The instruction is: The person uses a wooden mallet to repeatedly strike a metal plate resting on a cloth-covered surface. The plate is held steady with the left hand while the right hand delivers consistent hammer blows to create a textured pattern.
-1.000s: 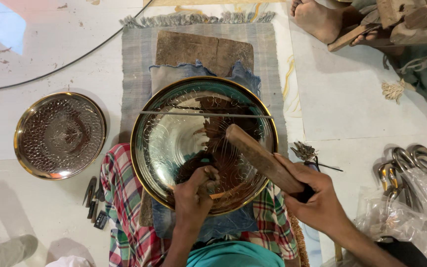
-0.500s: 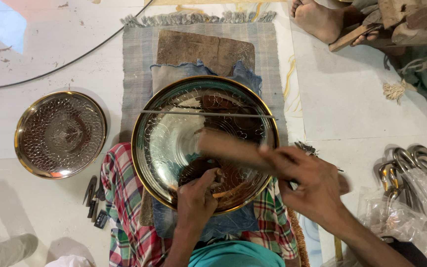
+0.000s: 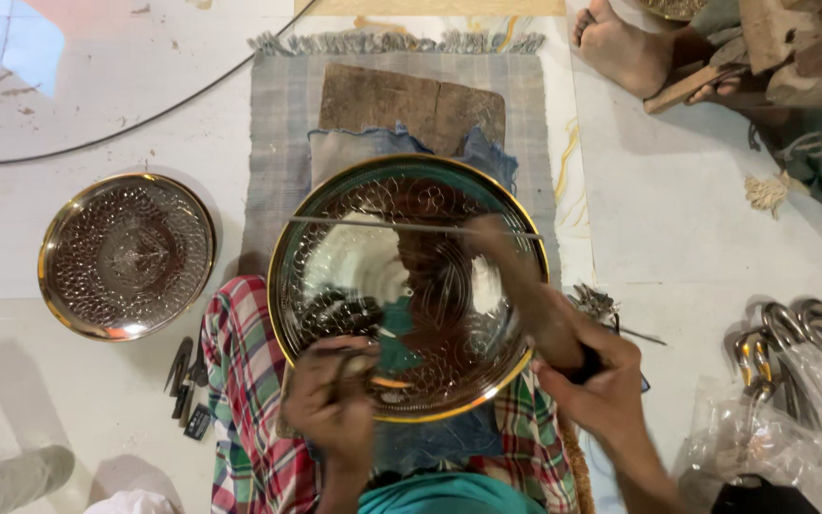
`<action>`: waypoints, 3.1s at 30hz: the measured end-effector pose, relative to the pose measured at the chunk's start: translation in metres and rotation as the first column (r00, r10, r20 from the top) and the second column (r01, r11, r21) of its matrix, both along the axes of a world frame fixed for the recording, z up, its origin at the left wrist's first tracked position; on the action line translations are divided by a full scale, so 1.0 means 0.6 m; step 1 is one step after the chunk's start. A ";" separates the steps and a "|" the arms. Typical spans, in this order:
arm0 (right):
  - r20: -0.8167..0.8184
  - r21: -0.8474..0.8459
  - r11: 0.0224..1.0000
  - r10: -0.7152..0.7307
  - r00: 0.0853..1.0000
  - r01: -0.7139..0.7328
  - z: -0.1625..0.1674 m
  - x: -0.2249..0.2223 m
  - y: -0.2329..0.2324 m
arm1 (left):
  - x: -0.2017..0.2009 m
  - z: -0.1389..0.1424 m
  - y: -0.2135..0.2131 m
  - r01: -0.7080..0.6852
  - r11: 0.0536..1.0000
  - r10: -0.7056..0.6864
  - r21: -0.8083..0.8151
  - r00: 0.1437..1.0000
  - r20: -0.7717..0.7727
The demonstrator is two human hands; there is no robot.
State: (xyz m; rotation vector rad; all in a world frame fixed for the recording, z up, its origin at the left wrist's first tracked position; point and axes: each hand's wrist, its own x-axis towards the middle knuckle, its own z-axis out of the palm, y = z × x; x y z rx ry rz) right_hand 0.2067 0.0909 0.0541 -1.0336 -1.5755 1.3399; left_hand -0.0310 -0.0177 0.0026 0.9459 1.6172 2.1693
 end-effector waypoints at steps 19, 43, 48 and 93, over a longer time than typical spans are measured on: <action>0.118 -0.097 0.940 -0.316 0.941 0.328 -0.093 0.002 0.072 | -0.243 -0.113 -0.111 -0.307 0.673 0.482 -0.673 0.872 0.084; 0.159 0.018 0.885 -0.462 0.873 0.465 -0.151 -0.057 -0.219 | -0.023 0.064 0.219 0.830 0.464 -0.872 -0.309 0.366 -0.325; 0.115 -0.159 0.854 -0.483 0.868 0.496 -0.166 -0.042 -0.232 | -0.020 0.049 0.240 0.884 0.316 -0.913 -0.345 0.184 -0.364; 0.464 0.407 0.833 -0.543 0.700 0.376 -0.132 -0.030 -0.214 | 0.005 0.043 0.340 0.780 -0.120 -0.629 -0.614 -0.538 -0.561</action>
